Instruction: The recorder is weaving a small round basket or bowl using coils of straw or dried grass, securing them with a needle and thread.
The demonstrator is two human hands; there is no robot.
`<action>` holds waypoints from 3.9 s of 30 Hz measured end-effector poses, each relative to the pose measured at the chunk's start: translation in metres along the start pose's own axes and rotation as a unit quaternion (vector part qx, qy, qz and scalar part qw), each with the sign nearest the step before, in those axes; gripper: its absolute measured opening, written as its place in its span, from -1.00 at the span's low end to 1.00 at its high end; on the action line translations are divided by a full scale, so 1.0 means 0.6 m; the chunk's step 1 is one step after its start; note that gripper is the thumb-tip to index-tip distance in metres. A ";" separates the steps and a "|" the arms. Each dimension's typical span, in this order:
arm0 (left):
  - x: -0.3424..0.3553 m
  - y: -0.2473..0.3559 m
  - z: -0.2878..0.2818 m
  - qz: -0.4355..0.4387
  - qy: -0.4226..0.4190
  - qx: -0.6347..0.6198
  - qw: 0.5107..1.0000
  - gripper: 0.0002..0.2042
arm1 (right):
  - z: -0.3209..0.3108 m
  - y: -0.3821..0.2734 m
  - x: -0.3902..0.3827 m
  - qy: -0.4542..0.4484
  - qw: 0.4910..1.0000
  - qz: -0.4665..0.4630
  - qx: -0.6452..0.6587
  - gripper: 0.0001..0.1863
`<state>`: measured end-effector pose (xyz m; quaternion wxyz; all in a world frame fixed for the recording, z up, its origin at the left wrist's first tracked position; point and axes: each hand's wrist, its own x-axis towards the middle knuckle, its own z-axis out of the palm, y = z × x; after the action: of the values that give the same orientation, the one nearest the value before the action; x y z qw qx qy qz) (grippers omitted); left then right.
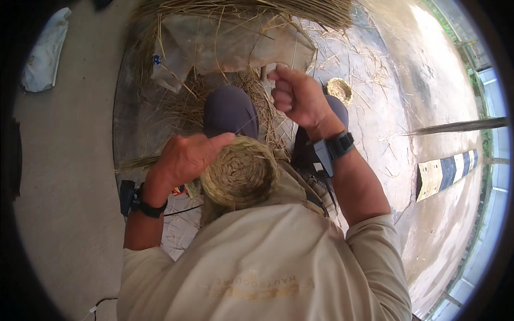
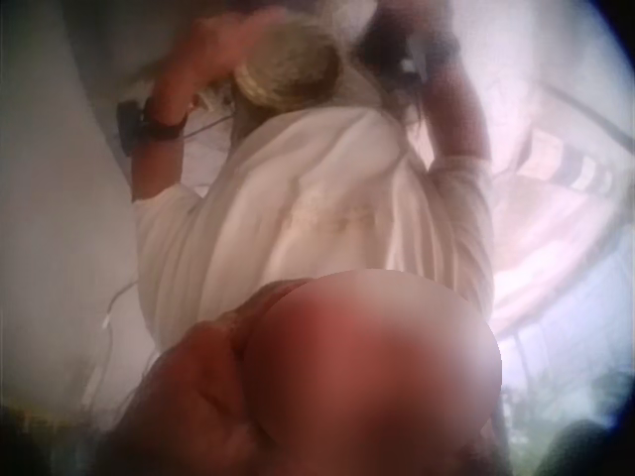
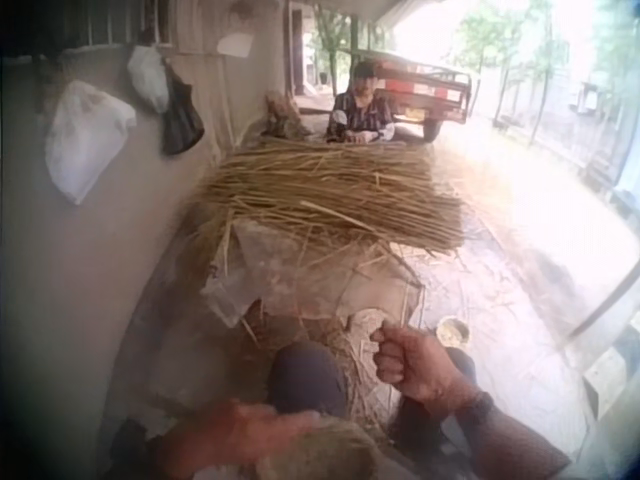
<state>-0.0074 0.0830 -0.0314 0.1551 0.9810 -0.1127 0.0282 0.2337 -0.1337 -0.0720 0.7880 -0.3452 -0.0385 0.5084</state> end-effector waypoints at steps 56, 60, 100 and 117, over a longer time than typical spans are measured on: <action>-0.037 0.027 0.013 -0.295 0.176 -0.129 0.930 -0.77 | 0.091 0.087 -0.202 -0.042 0.760 -0.220 -0.610 -0.77; -0.027 0.041 0.016 -0.266 0.180 -0.111 0.941 -0.76 | 0.130 0.133 -0.162 -0.075 0.627 -0.247 -0.735 -0.87; 0.008 0.068 -0.015 -0.127 0.148 0.036 0.980 -0.67 | 0.179 0.049 -0.142 -0.005 0.655 -0.322 -0.683 -0.81; 0.041 0.075 -0.032 -0.022 0.112 0.059 0.992 -0.67 | 0.193 0.012 -0.068 -0.062 0.880 -0.226 -0.412 -0.73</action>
<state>0.0058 0.0418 0.0027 0.1092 0.9815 -0.0710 0.1406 0.1611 -0.1069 0.0237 0.6638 -0.5887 -0.3706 0.2748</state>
